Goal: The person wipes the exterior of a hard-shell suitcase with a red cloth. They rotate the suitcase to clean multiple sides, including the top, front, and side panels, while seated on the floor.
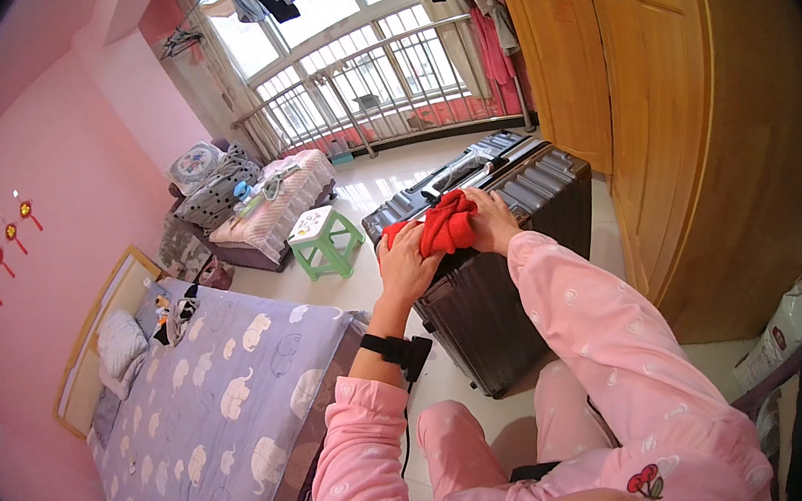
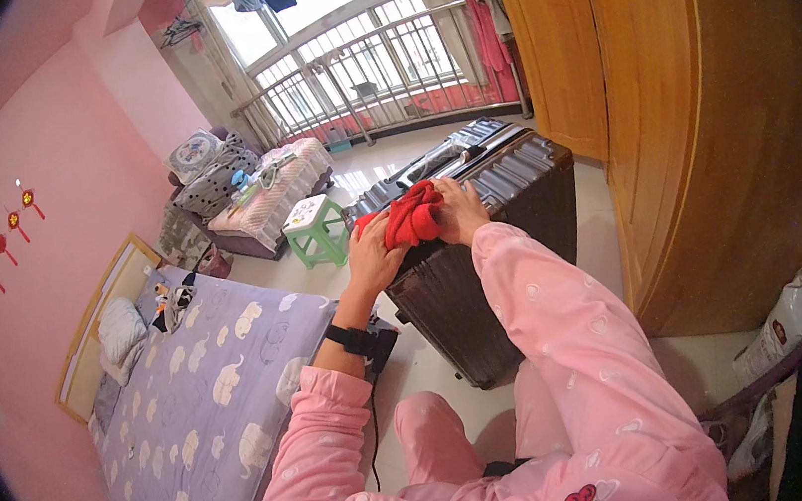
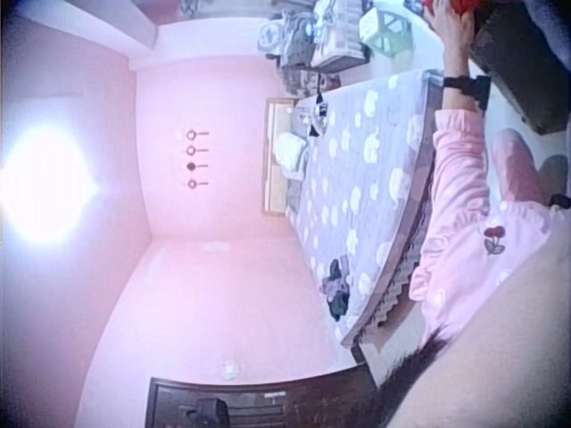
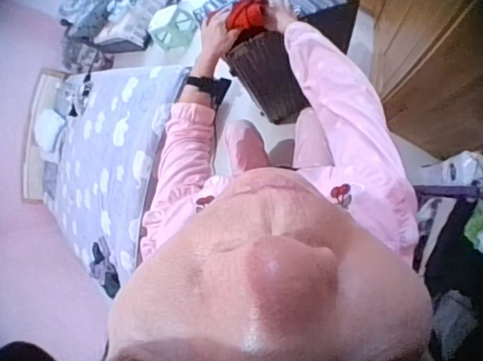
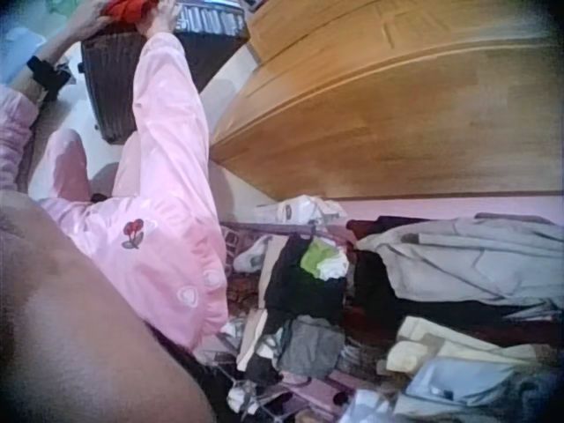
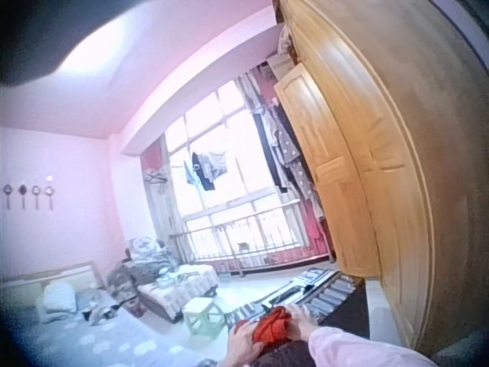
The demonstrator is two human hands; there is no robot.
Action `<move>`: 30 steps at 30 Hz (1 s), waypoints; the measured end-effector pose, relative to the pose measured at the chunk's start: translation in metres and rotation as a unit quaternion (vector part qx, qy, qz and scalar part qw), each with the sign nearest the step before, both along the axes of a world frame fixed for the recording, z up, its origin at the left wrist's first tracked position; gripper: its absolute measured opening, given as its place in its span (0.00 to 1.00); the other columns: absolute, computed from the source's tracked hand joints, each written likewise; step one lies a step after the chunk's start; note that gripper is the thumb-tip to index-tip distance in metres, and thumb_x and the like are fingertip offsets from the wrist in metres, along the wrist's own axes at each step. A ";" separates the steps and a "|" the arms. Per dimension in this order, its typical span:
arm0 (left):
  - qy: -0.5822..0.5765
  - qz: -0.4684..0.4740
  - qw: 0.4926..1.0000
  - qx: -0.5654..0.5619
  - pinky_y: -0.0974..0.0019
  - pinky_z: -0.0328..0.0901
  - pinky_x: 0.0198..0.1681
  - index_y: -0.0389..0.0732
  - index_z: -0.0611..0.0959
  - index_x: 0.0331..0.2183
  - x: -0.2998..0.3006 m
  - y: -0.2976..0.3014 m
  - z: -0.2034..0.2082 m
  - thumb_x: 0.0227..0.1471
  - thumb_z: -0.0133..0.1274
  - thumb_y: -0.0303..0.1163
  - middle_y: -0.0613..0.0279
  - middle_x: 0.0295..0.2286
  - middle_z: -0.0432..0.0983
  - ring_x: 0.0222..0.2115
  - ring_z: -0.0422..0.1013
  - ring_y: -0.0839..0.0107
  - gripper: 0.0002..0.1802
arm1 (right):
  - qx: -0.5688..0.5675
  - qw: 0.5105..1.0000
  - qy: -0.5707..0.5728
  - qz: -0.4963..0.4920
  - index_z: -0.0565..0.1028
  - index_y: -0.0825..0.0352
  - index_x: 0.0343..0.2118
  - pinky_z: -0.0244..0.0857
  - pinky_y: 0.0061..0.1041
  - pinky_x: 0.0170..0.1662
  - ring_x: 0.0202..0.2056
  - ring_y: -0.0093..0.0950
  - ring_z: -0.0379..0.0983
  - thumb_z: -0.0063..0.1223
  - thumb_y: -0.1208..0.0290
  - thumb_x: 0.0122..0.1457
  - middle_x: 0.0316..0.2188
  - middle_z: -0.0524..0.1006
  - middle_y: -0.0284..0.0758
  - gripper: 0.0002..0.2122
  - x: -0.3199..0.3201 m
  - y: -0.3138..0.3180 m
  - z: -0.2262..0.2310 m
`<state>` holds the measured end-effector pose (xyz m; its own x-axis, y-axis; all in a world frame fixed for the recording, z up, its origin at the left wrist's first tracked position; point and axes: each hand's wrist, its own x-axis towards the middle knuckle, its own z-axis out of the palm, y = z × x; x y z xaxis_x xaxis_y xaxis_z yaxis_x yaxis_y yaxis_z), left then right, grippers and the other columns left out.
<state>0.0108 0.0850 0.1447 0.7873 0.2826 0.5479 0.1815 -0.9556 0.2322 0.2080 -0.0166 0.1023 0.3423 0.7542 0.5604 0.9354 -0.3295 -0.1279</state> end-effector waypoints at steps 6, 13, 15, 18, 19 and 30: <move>-0.054 0.002 0.998 0.042 0.41 0.47 0.69 0.48 0.81 0.55 -0.009 -0.014 -0.018 0.51 0.60 0.44 0.59 0.55 0.78 0.61 0.67 0.61 0.29 | 0.012 1.000 0.015 -0.001 0.64 0.56 0.67 0.47 0.49 0.68 0.71 0.35 0.52 0.57 0.50 0.59 0.68 0.64 0.35 0.34 0.002 0.000 -0.004; -0.020 -0.041 0.998 0.052 0.40 0.45 0.70 0.50 0.74 0.62 -0.029 -0.023 -0.015 0.44 0.65 0.46 0.59 0.60 0.71 0.65 0.63 0.60 0.43 | 0.010 0.998 0.060 0.015 0.60 0.55 0.70 0.45 0.56 0.70 0.72 0.37 0.50 0.52 0.48 0.62 0.69 0.61 0.40 0.35 0.005 0.008 -0.008; 0.028 -0.014 0.998 0.059 0.40 0.45 0.70 0.51 0.70 0.65 -0.027 -0.018 -0.007 0.44 0.66 0.47 0.60 0.63 0.68 0.66 0.60 0.59 0.47 | 0.001 1.000 0.024 0.008 0.61 0.54 0.69 0.46 0.58 0.69 0.71 0.39 0.51 0.54 0.48 0.61 0.69 0.62 0.41 0.35 0.006 0.008 -0.013; 0.066 0.010 0.995 0.069 0.40 0.45 0.70 0.51 0.68 0.66 -0.017 -0.005 0.000 0.48 0.63 0.49 0.59 0.64 0.66 0.68 0.57 0.58 0.45 | 0.022 0.999 -0.005 0.037 0.67 0.56 0.65 0.47 0.60 0.68 0.71 0.41 0.51 0.60 0.48 0.55 0.68 0.61 0.41 0.35 0.007 0.007 -0.017; 0.066 0.021 0.996 0.059 0.40 0.45 0.69 0.51 0.69 0.66 -0.013 0.000 0.000 0.50 0.62 0.49 0.59 0.64 0.66 0.67 0.58 0.58 0.43 | -0.003 1.000 -0.017 0.020 0.68 0.56 0.64 0.47 0.60 0.68 0.71 0.42 0.51 0.61 0.47 0.54 0.68 0.61 0.41 0.35 0.007 0.007 -0.017; -0.018 0.094 0.991 0.097 0.45 0.47 0.70 0.46 0.78 0.59 0.002 -0.003 -0.017 0.50 0.63 0.47 0.62 0.59 0.74 0.64 0.63 0.62 0.36 | 0.012 1.000 0.000 -0.007 0.70 0.55 0.62 0.50 0.60 0.66 0.70 0.37 0.53 0.62 0.52 0.54 0.67 0.63 0.39 0.32 -0.005 0.011 -0.003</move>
<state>0.0124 0.0822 0.1278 0.7096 0.3091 0.6332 0.3549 -0.9331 0.0578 0.2027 -0.0052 0.0988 0.3524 0.7358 0.5783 0.9310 -0.3387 -0.1362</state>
